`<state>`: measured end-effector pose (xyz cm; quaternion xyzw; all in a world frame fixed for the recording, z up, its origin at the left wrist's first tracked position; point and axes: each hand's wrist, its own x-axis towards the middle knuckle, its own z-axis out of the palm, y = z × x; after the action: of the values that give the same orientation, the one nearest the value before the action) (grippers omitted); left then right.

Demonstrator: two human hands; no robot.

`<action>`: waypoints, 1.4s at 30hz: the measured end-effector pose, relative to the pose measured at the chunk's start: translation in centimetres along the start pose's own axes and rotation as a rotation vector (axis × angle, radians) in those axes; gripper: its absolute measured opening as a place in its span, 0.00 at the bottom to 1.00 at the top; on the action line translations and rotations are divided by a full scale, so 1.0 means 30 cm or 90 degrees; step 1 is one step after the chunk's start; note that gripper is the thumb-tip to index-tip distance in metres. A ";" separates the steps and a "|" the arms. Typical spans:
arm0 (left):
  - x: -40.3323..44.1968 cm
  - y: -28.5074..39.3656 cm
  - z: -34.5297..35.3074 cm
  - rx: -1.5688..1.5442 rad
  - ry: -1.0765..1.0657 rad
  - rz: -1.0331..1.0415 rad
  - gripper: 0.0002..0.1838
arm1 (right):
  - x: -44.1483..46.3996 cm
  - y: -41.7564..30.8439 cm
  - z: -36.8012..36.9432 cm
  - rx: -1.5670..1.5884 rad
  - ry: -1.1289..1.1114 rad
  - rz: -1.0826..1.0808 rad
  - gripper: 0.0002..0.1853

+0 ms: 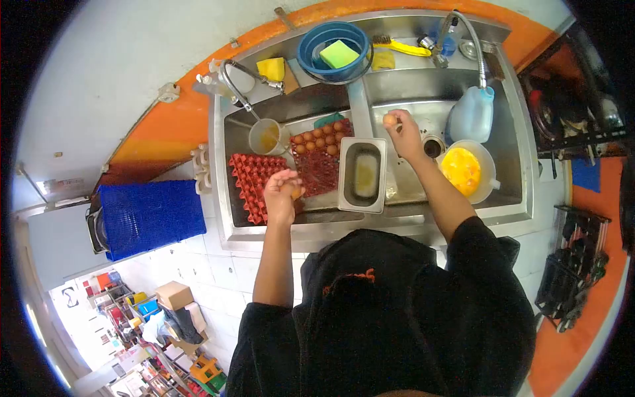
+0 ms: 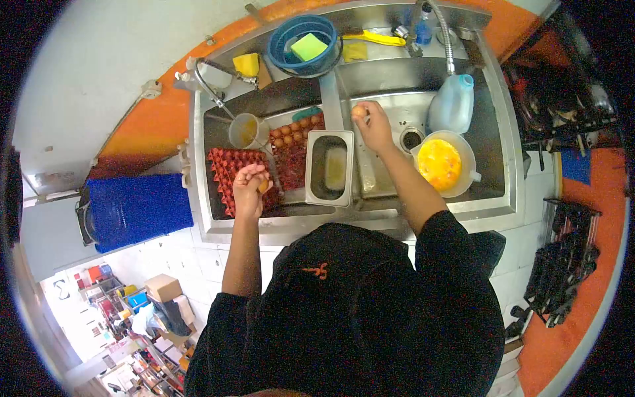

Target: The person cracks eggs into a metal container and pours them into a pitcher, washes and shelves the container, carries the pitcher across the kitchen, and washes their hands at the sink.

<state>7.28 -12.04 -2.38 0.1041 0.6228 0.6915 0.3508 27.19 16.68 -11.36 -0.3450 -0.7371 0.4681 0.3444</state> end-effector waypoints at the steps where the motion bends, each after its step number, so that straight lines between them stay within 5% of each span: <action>1: -0.005 0.007 0.002 0.005 0.012 -0.017 0.12 | 0.011 -0.027 0.021 -0.031 0.020 -0.034 0.18; 6: -0.038 0.042 0.023 0.060 0.044 -0.036 0.11 | 0.070 0.039 0.145 -0.134 0.088 -0.274 0.19; 10: -0.042 0.051 0.046 0.091 0.037 -0.017 0.09 | 0.109 0.117 0.167 -0.174 -0.168 -0.223 0.17; 13: -0.020 0.040 0.046 0.099 0.015 0.015 0.08 | 0.128 0.041 0.105 -0.128 -0.067 -0.183 0.16; 20: 0.005 0.018 0.090 0.126 0.003 -0.025 0.07 | 0.140 -0.183 -0.024 0.345 -0.340 0.146 0.19; 26: 0.002 -0.024 0.091 0.129 -0.024 -0.017 0.08 | 0.030 -0.388 -0.083 0.388 -0.389 0.075 0.18; 35: -0.009 -0.024 0.083 0.115 -0.025 -0.018 0.09 | 0.023 -0.245 -0.118 0.266 -0.073 0.098 0.17; 42: 0.018 -0.014 0.070 0.094 -0.076 -0.009 0.09 | -0.184 -0.093 -0.245 0.028 -0.129 0.178 0.16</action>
<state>8.25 -10.06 -2.50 0.1664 0.6510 0.6338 0.3831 35.67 14.52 -7.40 -0.3875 -0.7027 0.5597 0.2070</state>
